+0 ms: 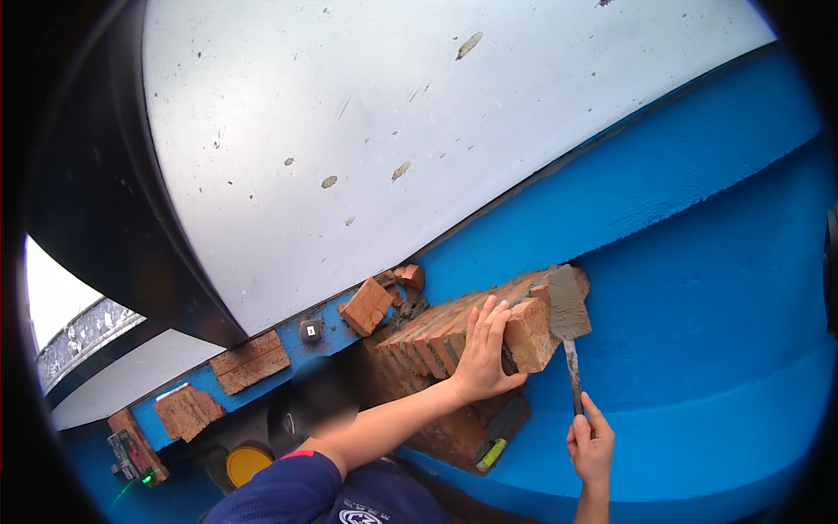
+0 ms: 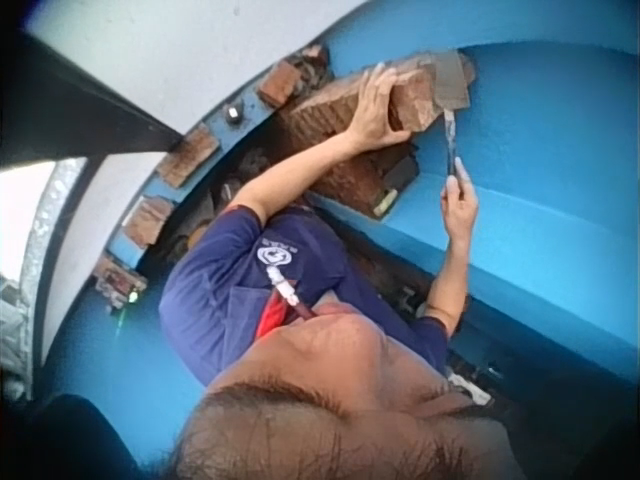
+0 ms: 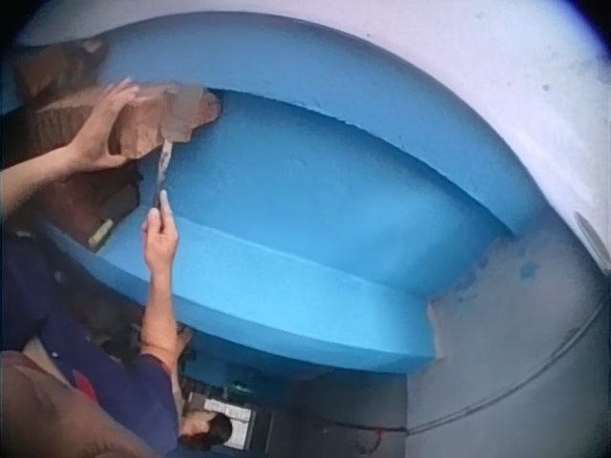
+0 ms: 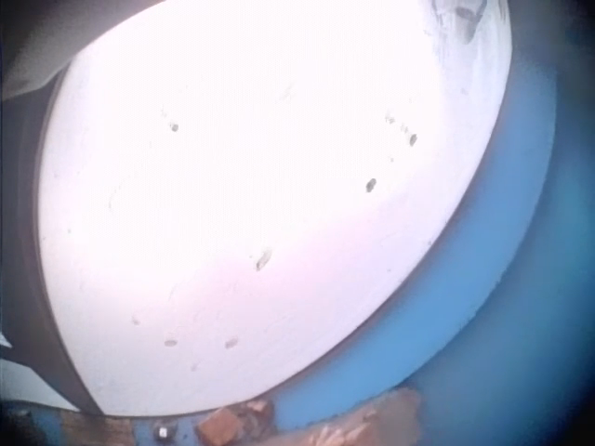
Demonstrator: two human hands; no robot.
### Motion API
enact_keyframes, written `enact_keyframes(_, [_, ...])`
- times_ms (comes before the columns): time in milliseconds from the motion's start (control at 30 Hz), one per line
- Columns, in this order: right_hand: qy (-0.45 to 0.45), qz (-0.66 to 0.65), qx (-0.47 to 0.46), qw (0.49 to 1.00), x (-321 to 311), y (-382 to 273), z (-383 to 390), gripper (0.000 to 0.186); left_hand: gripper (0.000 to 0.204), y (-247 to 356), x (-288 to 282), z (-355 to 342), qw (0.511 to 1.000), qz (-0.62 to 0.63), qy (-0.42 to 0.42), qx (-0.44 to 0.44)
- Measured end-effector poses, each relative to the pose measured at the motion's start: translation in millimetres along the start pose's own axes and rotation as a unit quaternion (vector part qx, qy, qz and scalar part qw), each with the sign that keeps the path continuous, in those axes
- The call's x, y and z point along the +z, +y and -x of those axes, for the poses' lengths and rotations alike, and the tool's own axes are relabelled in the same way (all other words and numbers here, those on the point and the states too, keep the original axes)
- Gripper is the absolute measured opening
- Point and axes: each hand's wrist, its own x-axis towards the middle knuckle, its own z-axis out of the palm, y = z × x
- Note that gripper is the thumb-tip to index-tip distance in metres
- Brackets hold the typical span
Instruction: The person lays bricks to build a small wall by applying mortar from a bucket with a trowel and positioning each brick by hand.
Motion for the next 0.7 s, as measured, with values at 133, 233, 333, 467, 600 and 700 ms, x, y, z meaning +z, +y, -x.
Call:
enact_keyframes(133, [-0.011,0.003,-0.009,1.000,-1.4,-0.1,-5.8,0.038,0.103,-1.3,0.6,0.3,1.000,-0.001,-0.009,0.003])
enact_keyframes(233, [-0.008,0.019,0.002,1.000,-15.0,-17.3,-11.4,0.038,0.103,-1.6,-0.3,2.7,1.000,-0.005,-0.012,-0.002])
enact_keyframes(333, [0.037,0.020,-0.043,0.998,-21.5,-26.6,-31.4,0.040,0.104,-1.1,3.1,3.2,1.000,-0.003,-0.007,0.001])
enact_keyframes(467, [0.053,0.016,-0.031,0.998,-12.9,-25.1,-54.5,0.041,0.105,-2.3,2.0,1.0,1.000,-0.005,-0.003,0.006])
enact_keyframes(600, [0.013,0.033,0.019,0.999,-5.8,-14.5,-59.7,0.041,0.106,-1.9,-0.1,1.2,1.000,0.002,-0.013,0.000])
enact_keyframes(700, [0.015,0.036,0.022,0.999,-4.4,-12.4,-59.8,0.041,0.110,-1.3,-2.3,0.6,1.000,0.003,-0.019,-0.007])
